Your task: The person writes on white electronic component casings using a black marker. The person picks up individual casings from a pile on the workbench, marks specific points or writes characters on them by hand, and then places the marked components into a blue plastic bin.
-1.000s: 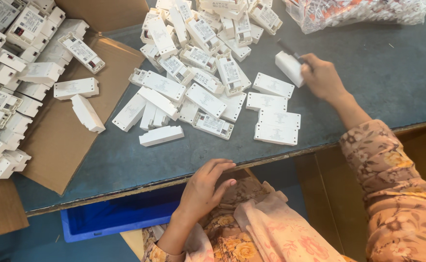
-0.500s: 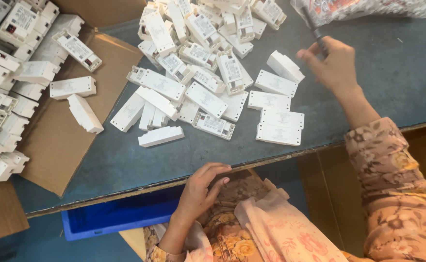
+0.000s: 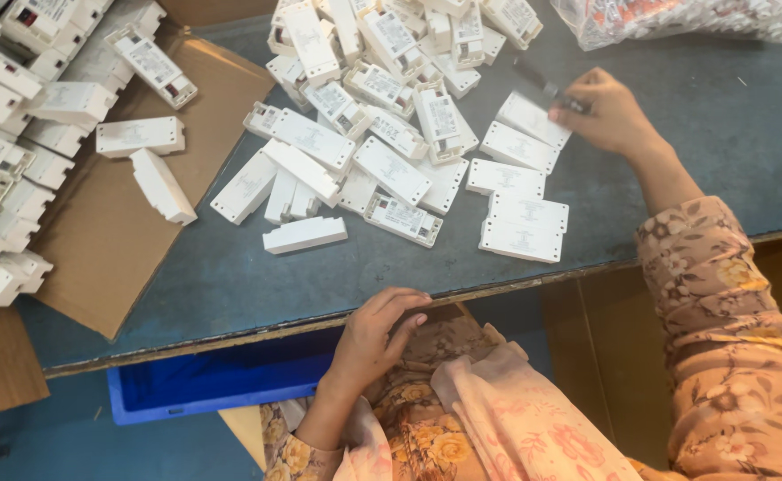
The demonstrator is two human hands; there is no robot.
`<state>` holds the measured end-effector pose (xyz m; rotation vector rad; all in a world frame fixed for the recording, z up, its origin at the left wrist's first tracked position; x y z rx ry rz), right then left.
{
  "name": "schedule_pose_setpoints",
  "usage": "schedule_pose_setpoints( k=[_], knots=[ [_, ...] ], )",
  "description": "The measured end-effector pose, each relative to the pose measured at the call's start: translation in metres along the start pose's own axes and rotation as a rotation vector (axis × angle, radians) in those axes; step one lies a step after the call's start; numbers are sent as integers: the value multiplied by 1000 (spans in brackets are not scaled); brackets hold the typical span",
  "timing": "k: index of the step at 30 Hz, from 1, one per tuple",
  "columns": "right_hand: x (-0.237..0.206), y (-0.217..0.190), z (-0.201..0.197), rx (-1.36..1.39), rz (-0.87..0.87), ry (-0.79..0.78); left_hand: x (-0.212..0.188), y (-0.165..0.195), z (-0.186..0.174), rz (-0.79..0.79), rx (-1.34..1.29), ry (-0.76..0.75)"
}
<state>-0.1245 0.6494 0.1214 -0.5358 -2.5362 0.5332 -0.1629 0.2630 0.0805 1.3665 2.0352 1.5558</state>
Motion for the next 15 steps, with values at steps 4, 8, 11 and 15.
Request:
schedule_pose_setpoints(
  k=[4, 8, 11, 15],
  knots=[
    [-3, -3, 1, 19, 27, 39, 3, 6, -3, -5, -12, 14],
    [-11, -17, -16, -139, -29, 195, 11, 36, -10, 205, 189, 149],
    [-24, -19, -17, -226, 91, 297, 31, 51, 7, 407, 433, 118],
    [-36, -49, 0, -322, -3, 336, 84, 36, 24, 624, 650, 88]
  ],
)
Point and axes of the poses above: each hand's wrist, its own x-axis towards the middle knuckle, its own z-axis out of the palm, y = z × x, the point moved 10 cm from there along x, towards the middle knuckle, and after that the axes turned 9 degrees about y, right-handed, at the moved point
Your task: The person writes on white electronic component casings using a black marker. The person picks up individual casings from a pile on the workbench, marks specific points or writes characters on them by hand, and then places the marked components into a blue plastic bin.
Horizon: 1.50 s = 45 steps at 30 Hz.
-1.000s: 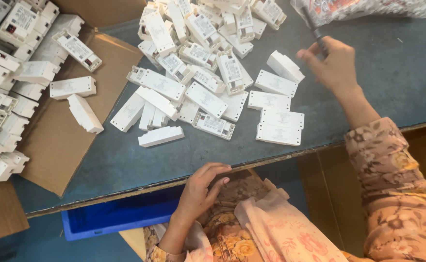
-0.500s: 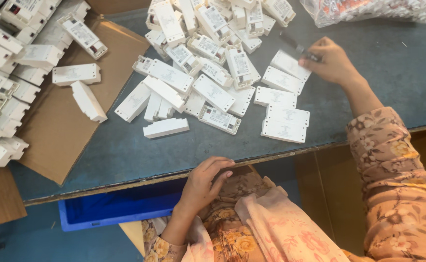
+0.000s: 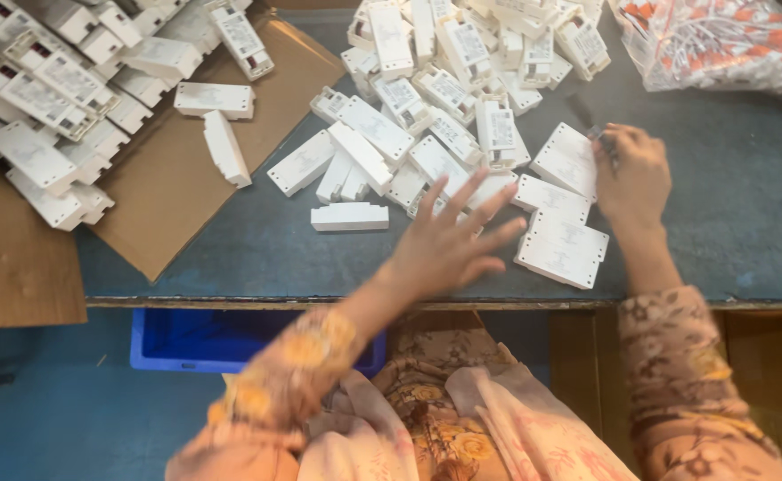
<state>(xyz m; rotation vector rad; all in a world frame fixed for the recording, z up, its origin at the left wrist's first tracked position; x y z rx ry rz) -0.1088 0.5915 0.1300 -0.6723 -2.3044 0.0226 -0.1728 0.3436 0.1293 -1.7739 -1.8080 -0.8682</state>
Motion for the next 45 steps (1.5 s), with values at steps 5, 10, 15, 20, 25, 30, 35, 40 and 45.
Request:
schedule_pose_setpoints(
  k=[5, 10, 15, 20, 25, 30, 35, 40, 45],
  knots=[
    [-21, -30, 13, -23, -42, -41, 18, -51, 37, 125, -32, -85],
    [-25, -28, 14, 91, 94, -44, 46, -63, 62, 152, 8, -10],
    [-21, -34, 9, 83, 95, -31, 80, -78, 73, 132, 27, -1],
    [-18, -36, 5, 94, 98, -29, 112, -94, 78, -54, -15, -158],
    [-24, -37, 13, 120, 73, -42, 65, -101, -2, -227, -125, -51],
    [-47, -57, 22, 99, 17, -55, -52, -83, -103, -469, 17, -30],
    [-52, -63, 32, 4, 92, -23, -83, 20, -65, -518, -249, -42],
    [-57, -66, 29, -4, 118, -35, -55, 45, 3, -305, -127, -10],
    [-72, -75, 19, 15, 92, -102, -70, 18, 4, -301, -104, 5]
  ],
)
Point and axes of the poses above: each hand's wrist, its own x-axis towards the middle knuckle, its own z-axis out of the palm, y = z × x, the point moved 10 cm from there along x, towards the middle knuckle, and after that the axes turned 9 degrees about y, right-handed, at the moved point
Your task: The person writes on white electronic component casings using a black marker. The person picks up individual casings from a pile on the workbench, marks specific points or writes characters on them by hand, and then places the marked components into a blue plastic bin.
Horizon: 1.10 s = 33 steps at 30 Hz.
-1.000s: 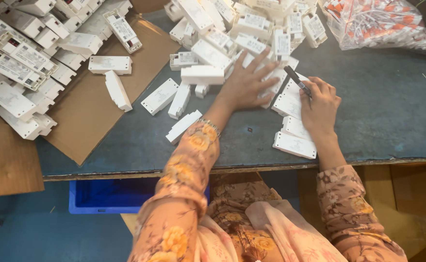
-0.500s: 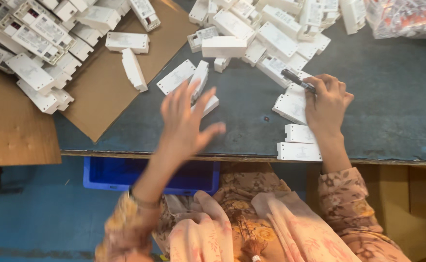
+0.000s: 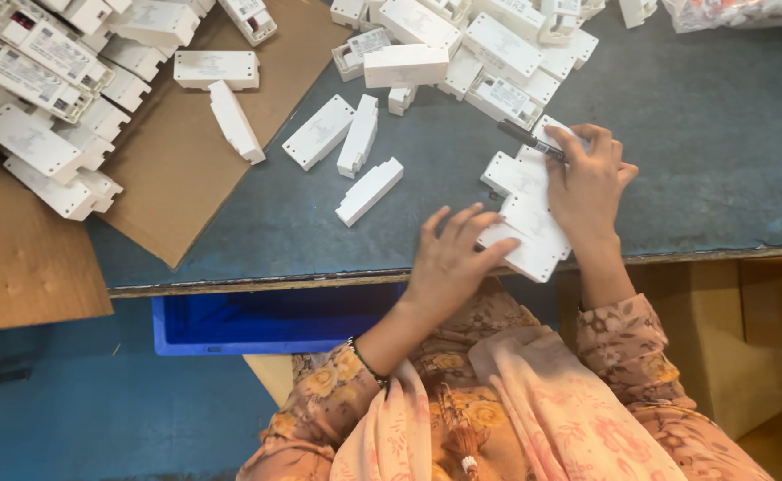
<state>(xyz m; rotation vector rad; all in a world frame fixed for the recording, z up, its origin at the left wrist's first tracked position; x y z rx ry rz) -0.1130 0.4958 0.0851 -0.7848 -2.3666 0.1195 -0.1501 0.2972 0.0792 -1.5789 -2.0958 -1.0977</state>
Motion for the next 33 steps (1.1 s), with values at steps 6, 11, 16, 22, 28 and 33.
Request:
schedule_pose_setpoints(
  k=[6, 11, 16, 22, 28, 33],
  knots=[
    [-6, -34, 10, -94, -5, 41, -14, -25, -32, -102, 37, 31],
    [-7, -60, 5, -138, -72, 12, -20, -35, -55, -167, 17, 15],
    [-12, -78, -3, -112, -139, -117, -31, -38, -77, -161, -3, -13],
    [-19, -97, -19, -103, -190, -167, -44, -42, -89, -183, 20, -25],
    [-25, -125, -17, -96, -241, -182, -58, -57, -107, -193, 51, -61],
    [-12, -163, 19, -21, -341, -193, -64, -88, -134, -224, 155, -25]
  ],
)
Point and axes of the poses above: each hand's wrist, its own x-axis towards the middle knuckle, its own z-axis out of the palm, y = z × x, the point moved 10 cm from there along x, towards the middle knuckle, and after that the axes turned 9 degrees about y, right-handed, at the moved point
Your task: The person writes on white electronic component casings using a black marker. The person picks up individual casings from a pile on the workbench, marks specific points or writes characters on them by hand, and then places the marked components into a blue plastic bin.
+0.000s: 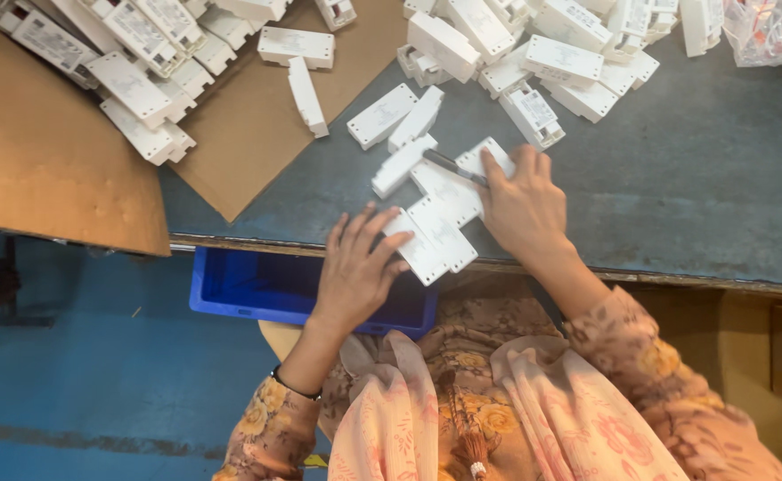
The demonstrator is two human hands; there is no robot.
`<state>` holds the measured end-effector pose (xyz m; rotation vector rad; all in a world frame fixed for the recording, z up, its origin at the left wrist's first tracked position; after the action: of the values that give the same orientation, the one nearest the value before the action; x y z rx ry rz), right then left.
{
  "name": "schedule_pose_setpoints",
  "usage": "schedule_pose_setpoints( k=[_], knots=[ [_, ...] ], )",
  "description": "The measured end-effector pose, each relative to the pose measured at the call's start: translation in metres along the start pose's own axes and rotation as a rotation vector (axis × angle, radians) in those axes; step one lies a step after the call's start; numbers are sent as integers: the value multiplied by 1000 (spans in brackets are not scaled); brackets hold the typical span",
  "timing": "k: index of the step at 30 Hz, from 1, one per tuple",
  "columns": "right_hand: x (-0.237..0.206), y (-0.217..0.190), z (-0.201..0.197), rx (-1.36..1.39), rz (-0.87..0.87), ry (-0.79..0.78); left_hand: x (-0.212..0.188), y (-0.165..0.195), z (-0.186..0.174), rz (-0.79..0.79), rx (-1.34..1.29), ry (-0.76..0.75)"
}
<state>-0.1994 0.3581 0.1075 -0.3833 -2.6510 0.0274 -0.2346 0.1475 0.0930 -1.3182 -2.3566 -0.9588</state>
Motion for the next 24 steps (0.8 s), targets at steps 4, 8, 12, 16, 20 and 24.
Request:
schedule_pose_setpoints(
  k=[4, 8, 12, 16, 20, 24],
  knots=[
    [45, -22, 19, 77, -106, 29, 8, -21, -4, -61, 54, 67],
    [77, -29, 19, 186, -180, 68, 20, -10, 4, -77, 59, 151],
    [78, -14, 20, 219, -162, 48, 26, 7, 10, -104, 3, 185],
    [60, 37, 6, 267, 72, 174, 28, -9, 7, -186, -323, 170],
    [16, 77, 29, 1797, 591, -78, 44, -44, 19, -316, -790, 174],
    [-34, 80, 45, 2044, 747, 366, 71, -59, 57, -416, -1002, 180]
  ],
)
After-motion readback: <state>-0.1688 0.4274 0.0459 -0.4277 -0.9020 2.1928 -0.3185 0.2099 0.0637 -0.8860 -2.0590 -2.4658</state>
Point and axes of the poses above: each hand's wrist, its own x-axis towards the middle knuckle, its own z-axis out of the palm, y = z × x, the point moved 10 cm from there along x, towards the middle knuckle, and after that the axes turned 9 degrees about y, right-handed, at the moved point
